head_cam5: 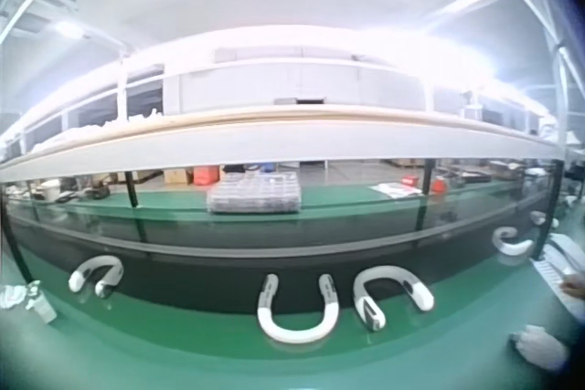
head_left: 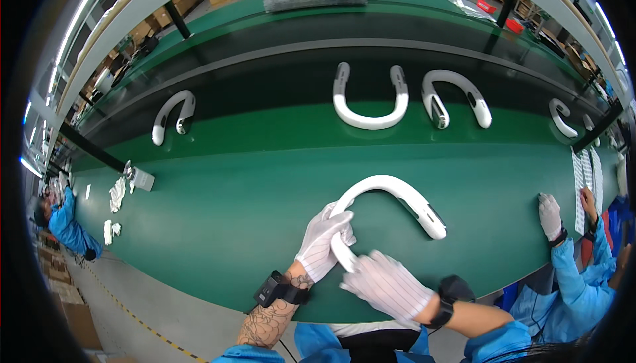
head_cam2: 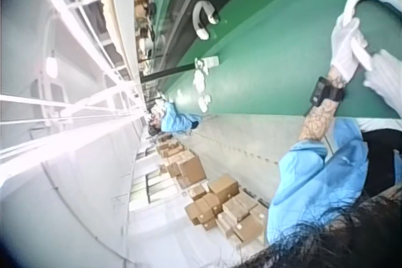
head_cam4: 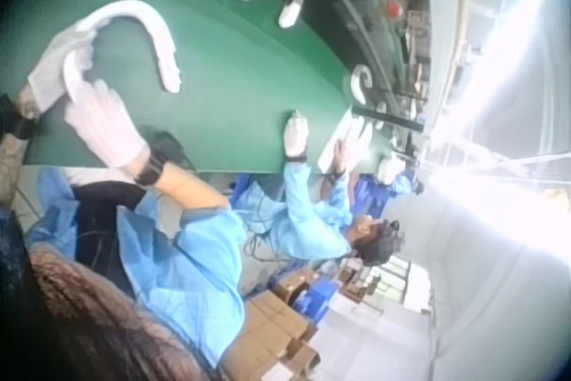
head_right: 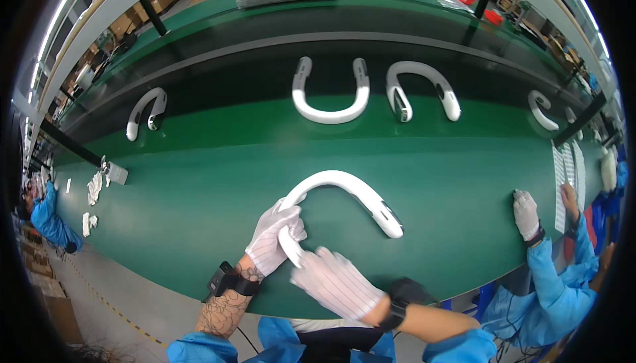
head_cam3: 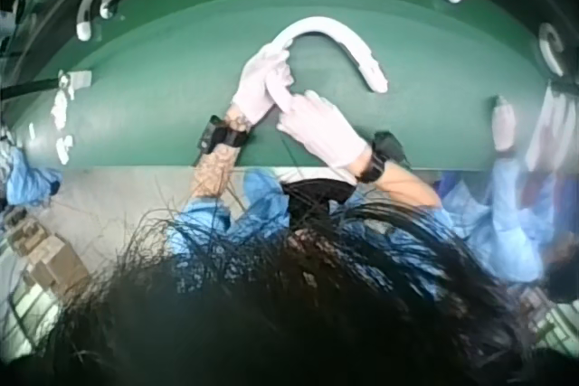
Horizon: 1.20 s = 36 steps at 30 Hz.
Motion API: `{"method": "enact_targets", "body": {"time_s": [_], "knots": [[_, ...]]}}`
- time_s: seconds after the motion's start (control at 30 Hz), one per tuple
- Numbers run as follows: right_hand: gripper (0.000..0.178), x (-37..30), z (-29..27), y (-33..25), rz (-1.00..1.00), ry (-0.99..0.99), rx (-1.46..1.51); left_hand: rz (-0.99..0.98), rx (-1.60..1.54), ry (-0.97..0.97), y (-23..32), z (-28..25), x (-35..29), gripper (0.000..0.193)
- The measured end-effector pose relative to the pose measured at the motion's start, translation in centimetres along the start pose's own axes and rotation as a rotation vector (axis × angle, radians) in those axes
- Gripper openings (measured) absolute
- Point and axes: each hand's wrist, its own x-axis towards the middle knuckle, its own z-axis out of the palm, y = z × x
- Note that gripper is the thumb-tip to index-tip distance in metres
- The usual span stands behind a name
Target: Assembling and inspecting white U-shaped electronic components on a production line.
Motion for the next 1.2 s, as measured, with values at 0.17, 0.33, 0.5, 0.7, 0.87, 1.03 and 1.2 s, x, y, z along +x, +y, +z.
{"method": "enact_targets", "body": {"time_s": [0.17, 0.33, 0.5, 0.7, 0.87, 1.03, 1.2], "knots": [[0.01, -5.0, -1.1, 0.2, 0.168, -0.018, 0.131, 0.196, 0.039, 0.139, 5.1, -2.7, 0.9, 0.037], [0.016, -8.5, 1.7, 2.7, 0.36, 0.313, 0.144, 0.43, -0.491, 0.143, 9.2, -10.7, 5.8, 0.015], [0.024, -6.6, 3.2, 2.6, 0.259, 0.49, 0.174, 0.592, -0.545, 0.116, 12.5, -10.8, 12.7, 0.022], [0.034, -5.8, 4.6, 2.2, 0.263, 0.537, 0.128, 0.67, -0.621, 0.192, 14.2, -12.5, 20.1, 0.015], [0.028, -4.7, 5.0, 1.1, 0.308, 0.541, 0.235, 0.872, -0.299, 0.249, 19.5, -10.9, 16.1, 0.024], [0.033, -4.2, 5.4, 0.9, 0.304, 0.559, 0.151, 0.998, 0.132, 0.343, 25.5, -4.2, 13.3, 0.024], [0.009, -3.7, 6.3, -0.3, 0.498, 0.453, 0.427, 0.89, 0.502, 0.463, 27.6, -5.6, 21.6, 0.03]]}}
